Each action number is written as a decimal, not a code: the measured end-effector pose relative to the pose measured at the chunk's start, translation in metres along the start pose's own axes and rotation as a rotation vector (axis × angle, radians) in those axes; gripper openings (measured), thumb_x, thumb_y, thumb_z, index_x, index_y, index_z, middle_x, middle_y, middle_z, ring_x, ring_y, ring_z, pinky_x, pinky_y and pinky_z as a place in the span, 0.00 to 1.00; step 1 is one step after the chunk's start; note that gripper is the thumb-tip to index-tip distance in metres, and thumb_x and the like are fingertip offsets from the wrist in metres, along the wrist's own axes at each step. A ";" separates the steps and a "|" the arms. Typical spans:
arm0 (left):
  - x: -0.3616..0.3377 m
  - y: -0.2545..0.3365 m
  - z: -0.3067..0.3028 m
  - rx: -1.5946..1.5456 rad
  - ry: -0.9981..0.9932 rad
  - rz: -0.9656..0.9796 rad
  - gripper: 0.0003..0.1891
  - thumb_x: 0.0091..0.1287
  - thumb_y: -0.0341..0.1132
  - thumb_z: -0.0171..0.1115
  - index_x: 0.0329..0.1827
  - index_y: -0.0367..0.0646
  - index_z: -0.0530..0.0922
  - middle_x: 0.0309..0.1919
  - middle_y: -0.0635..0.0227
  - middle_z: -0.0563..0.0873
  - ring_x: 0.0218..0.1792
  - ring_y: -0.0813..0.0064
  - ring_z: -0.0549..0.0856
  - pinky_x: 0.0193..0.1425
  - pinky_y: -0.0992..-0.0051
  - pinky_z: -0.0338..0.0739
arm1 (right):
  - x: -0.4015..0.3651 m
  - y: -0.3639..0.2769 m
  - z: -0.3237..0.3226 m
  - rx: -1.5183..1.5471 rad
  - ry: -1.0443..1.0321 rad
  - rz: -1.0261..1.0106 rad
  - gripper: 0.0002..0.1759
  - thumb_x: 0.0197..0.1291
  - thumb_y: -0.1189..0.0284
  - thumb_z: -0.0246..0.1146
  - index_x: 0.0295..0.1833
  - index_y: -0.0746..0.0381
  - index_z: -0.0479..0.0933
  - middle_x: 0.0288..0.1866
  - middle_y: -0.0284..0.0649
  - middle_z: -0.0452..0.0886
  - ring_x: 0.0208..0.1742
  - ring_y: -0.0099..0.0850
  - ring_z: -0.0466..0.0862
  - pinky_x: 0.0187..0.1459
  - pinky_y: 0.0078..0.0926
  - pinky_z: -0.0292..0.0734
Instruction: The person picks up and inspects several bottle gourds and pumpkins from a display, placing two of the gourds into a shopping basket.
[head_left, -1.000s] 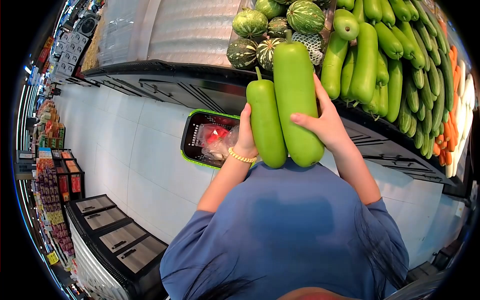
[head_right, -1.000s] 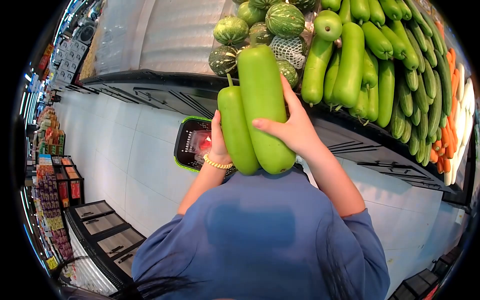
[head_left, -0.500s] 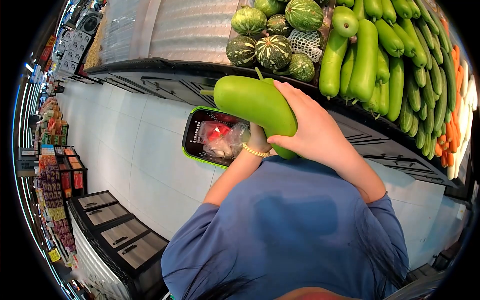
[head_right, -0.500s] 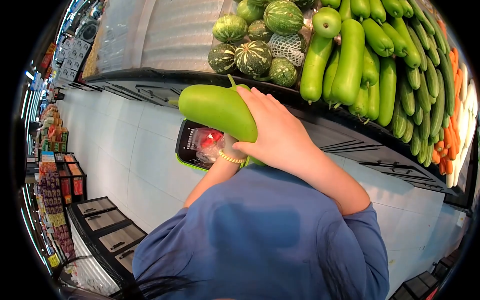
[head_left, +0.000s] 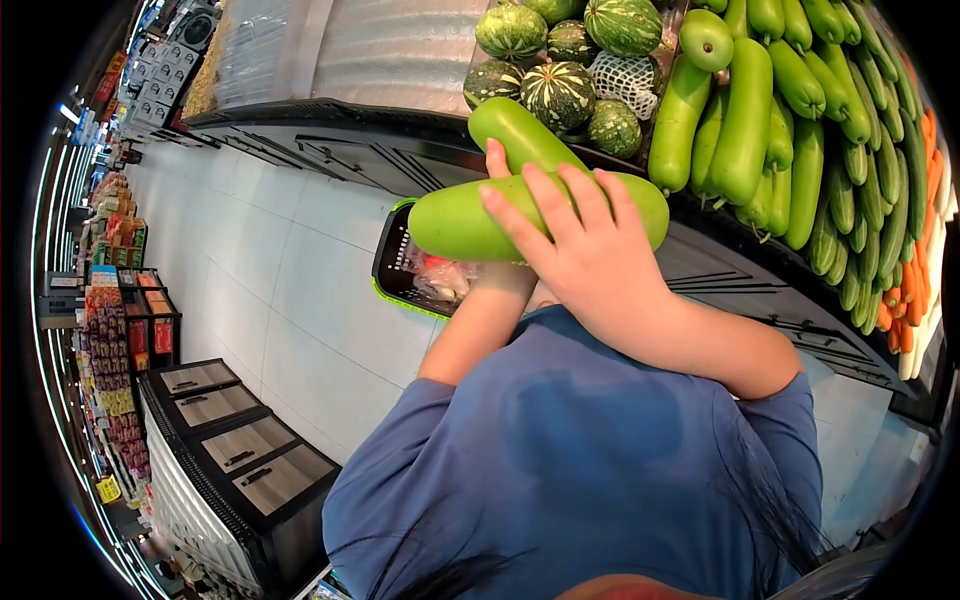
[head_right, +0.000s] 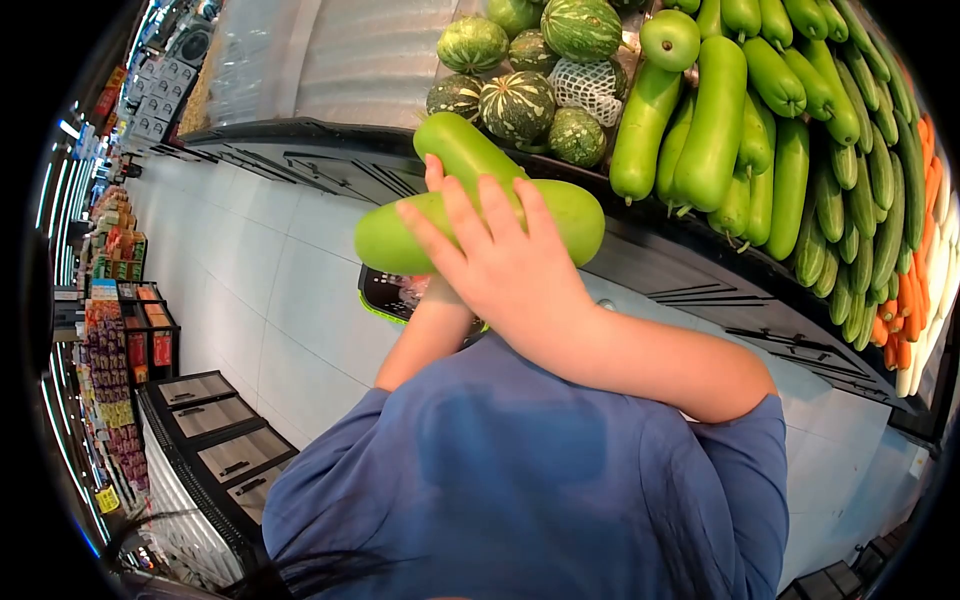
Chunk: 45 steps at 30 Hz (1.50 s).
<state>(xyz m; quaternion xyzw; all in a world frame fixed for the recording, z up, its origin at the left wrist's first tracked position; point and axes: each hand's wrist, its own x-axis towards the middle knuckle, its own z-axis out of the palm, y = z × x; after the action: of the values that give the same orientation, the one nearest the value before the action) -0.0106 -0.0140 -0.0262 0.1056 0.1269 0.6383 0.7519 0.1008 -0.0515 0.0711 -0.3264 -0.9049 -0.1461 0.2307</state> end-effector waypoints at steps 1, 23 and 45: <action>0.001 0.002 0.006 -0.099 0.069 -0.033 0.30 0.67 0.65 0.44 0.60 0.50 0.65 0.55 0.62 0.73 0.54 0.66 0.75 0.60 0.62 0.71 | 0.000 0.002 -0.002 0.047 0.002 -0.008 0.34 0.51 0.69 0.59 0.68 0.52 0.65 0.59 0.45 0.72 0.57 0.43 0.73 0.58 0.45 0.68; 0.031 0.018 0.031 0.999 0.088 1.198 0.41 0.48 0.57 0.75 0.53 0.37 0.63 0.45 0.65 0.73 0.44 0.75 0.76 0.48 0.74 0.74 | -0.083 0.047 0.085 1.213 0.301 0.393 0.44 0.36 0.67 0.76 0.62 0.61 0.65 0.56 0.44 0.74 0.58 0.38 0.75 0.62 0.40 0.67; -0.011 0.015 0.040 1.233 -0.472 1.188 0.51 0.42 0.51 0.80 0.60 0.35 0.57 0.53 0.43 0.75 0.50 0.58 0.80 0.53 0.62 0.78 | -0.094 0.107 0.066 1.693 0.085 0.335 0.56 0.32 0.57 0.79 0.68 0.66 0.61 0.64 0.47 0.70 0.65 0.40 0.70 0.62 0.39 0.68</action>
<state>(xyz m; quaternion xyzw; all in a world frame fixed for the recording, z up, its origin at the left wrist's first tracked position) -0.0128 -0.0221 0.0174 0.6690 0.2142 0.7028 0.1122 0.2140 0.0062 -0.0217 -0.1682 -0.6397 0.6012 0.4483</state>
